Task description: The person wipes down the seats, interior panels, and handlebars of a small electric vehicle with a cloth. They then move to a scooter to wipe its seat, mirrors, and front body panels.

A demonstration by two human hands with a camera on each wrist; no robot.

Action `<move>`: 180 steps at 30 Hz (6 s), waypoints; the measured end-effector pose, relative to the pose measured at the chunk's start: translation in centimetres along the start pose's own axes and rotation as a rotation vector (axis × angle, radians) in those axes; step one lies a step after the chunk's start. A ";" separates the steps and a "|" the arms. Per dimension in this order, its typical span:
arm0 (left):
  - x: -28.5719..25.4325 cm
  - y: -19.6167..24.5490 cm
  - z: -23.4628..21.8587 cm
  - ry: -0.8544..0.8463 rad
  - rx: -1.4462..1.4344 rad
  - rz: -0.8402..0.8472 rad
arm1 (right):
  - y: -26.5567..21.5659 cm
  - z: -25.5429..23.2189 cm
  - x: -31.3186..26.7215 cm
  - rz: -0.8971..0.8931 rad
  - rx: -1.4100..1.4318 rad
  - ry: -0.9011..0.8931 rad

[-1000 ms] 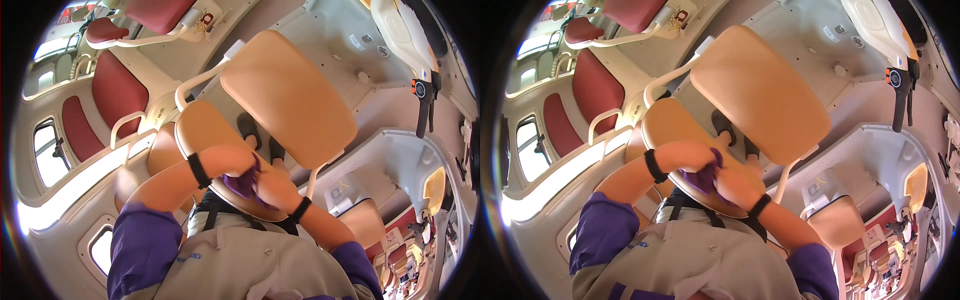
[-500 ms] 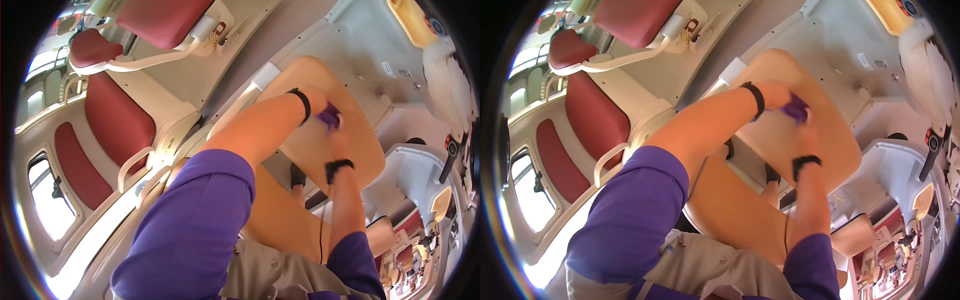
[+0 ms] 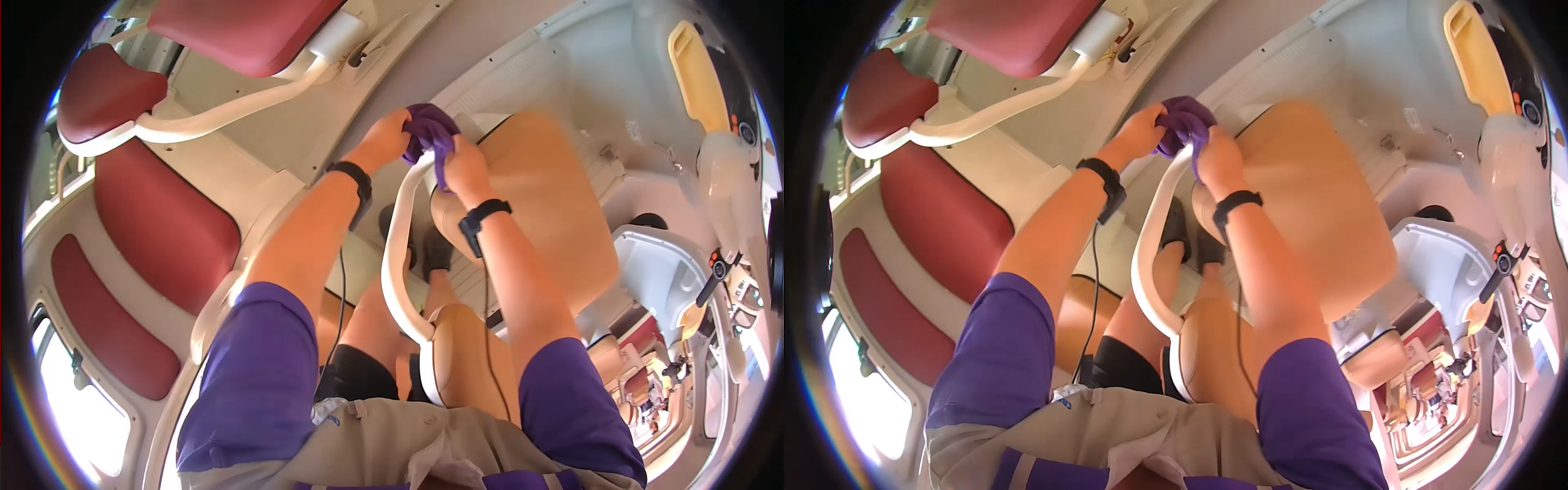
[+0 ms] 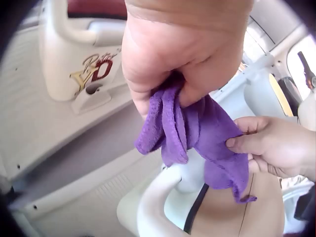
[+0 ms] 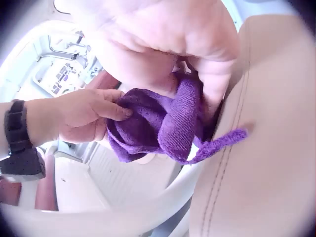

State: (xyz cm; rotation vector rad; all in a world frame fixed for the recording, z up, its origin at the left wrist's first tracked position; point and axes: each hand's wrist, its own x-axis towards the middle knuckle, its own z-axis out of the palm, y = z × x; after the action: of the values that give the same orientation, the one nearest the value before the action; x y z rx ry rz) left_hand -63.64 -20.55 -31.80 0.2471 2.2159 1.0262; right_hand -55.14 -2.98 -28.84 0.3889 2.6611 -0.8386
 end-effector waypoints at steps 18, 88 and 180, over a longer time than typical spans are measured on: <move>5.7 3.9 7.3 0.027 0.109 -0.111 | 1.4 0.0 5.4 0.084 -0.273 0.147; -19.4 -1.3 -51.1 1.214 0.248 0.097 | -61.2 -6.1 12.1 -0.794 -0.092 -0.355; -36.2 -21.9 -50.4 1.189 -0.346 -0.834 | -78.1 16.0 1.3 -0.816 -0.403 -1.131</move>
State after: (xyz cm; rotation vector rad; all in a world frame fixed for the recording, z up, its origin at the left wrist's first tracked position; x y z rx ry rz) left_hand -66.65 -81.25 -6.48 -1.6817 2.5295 1.1218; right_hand -80.05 -73.99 -2.38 -1.0260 1.7239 -0.4286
